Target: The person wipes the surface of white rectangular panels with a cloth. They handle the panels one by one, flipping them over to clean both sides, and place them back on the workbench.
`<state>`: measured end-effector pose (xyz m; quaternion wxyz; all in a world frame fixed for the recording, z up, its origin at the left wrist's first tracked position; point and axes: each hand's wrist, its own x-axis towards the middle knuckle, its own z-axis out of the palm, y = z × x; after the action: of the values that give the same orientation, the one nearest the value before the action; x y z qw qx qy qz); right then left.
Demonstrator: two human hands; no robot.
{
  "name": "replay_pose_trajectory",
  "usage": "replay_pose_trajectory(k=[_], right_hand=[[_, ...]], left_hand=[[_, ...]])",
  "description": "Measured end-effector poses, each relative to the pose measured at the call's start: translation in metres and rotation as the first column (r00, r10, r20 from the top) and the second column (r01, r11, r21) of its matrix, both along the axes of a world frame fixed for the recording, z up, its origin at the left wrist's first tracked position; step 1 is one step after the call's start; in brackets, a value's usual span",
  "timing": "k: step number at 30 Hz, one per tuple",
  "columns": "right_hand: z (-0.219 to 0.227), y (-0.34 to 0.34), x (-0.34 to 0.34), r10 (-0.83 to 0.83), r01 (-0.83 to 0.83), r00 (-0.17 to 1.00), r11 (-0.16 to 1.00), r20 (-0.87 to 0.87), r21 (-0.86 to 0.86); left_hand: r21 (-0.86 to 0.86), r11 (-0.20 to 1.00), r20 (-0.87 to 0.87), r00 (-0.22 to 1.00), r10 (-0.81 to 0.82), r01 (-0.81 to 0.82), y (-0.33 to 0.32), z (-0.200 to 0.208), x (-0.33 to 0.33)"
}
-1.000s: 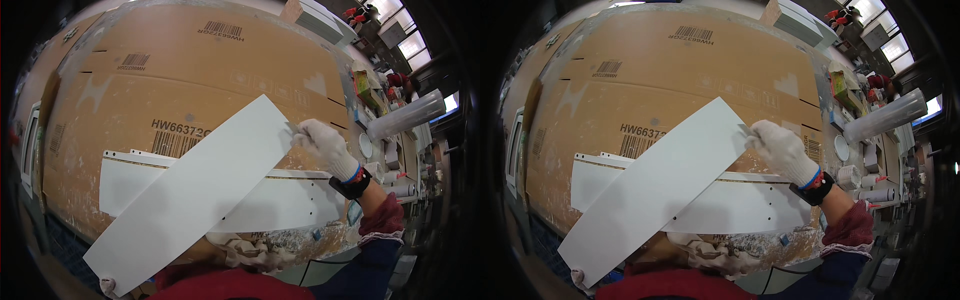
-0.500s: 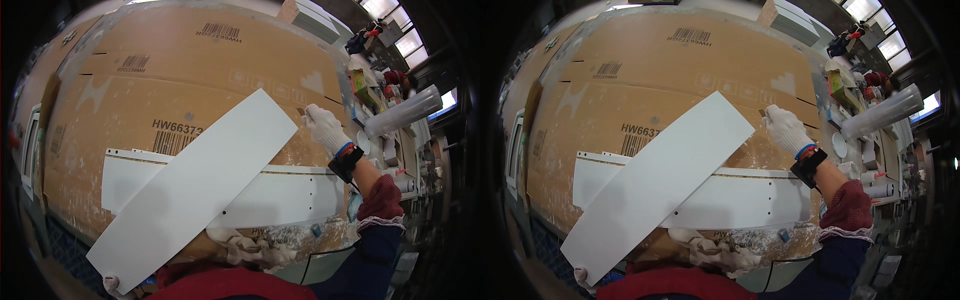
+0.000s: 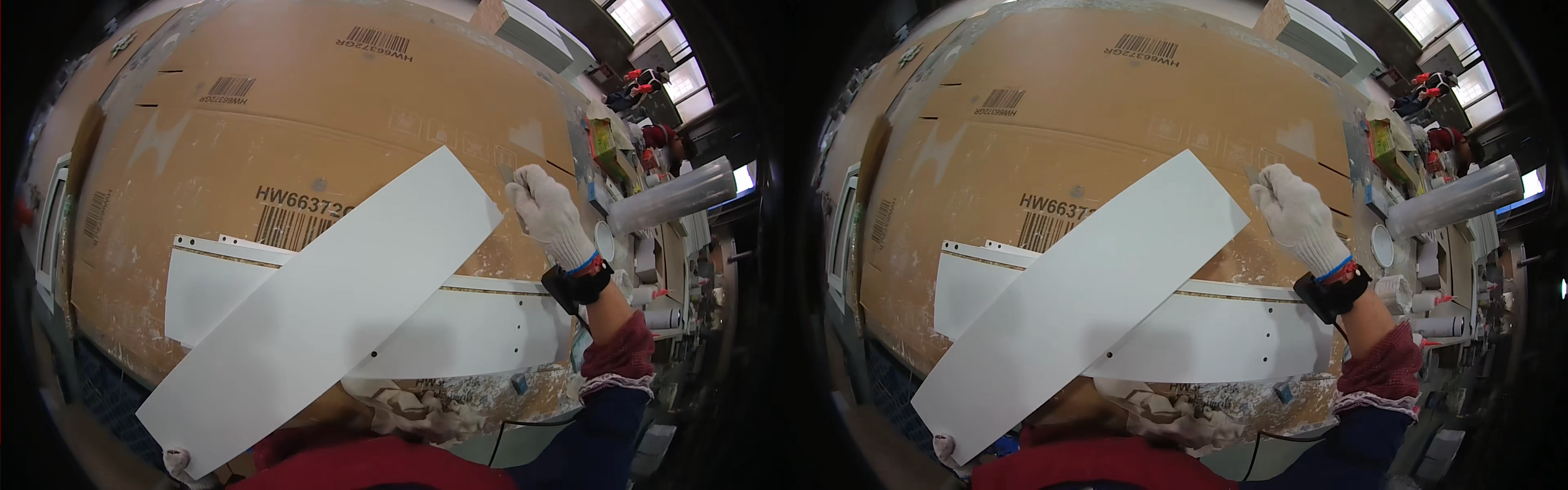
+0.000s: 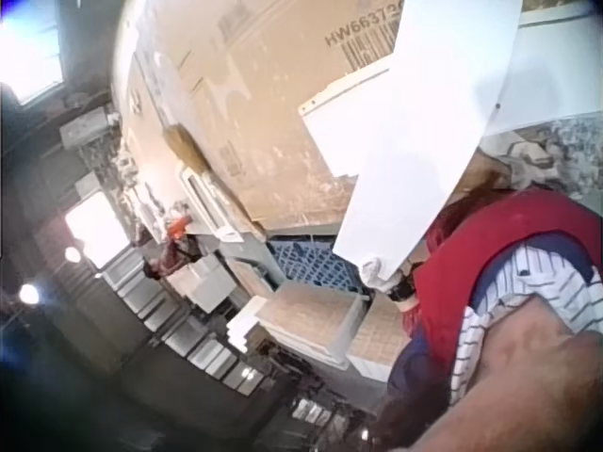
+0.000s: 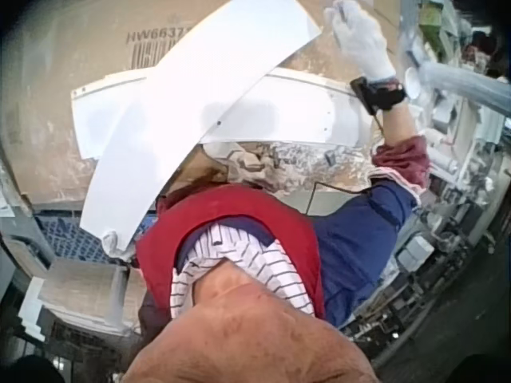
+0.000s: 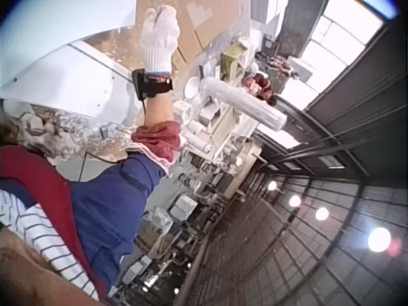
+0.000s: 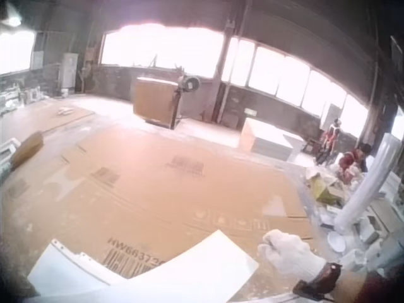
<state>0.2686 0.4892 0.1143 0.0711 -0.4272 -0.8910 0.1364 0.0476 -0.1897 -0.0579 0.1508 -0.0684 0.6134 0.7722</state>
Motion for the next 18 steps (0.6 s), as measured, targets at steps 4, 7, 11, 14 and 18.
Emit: replay_pose_trajectory(k=[4, 7, 11, 14, 18], right_hand=[[0.003, -0.026, -0.018, 0.204, -0.206, 0.975, 0.978, 0.083, 0.019], [-0.002, 0.003, -0.009, -0.018, -0.005, 0.960, 0.997, 0.280, 0.081], [0.009, 0.008, 0.006, -0.141, 0.128, 0.984, 0.985, 0.113, 0.115], [0.020, -0.029, -0.012, 0.179, -0.181, 0.982, 0.983, 0.053, 0.024], [0.032, -0.103, -0.042, 0.554, -0.512, 0.808, 0.829, 0.202, -0.226]], left_hand=[[-0.008, 1.000, -0.008, 1.000, 0.021, -0.021, -0.004, 0.006, 0.006], [0.005, 1.000, -0.009, 1.000, 0.006, -0.006, 0.004, 0.002, -0.001], [0.011, 1.000, -0.005, 1.000, 0.014, -0.014, 0.000, 0.002, -0.001], [-0.014, 0.999, -0.015, 0.999, 0.033, -0.033, -0.001, 0.009, 0.005], [-0.015, 0.999, 0.002, 0.999, 0.041, -0.041, 0.004, 0.006, 0.005]])
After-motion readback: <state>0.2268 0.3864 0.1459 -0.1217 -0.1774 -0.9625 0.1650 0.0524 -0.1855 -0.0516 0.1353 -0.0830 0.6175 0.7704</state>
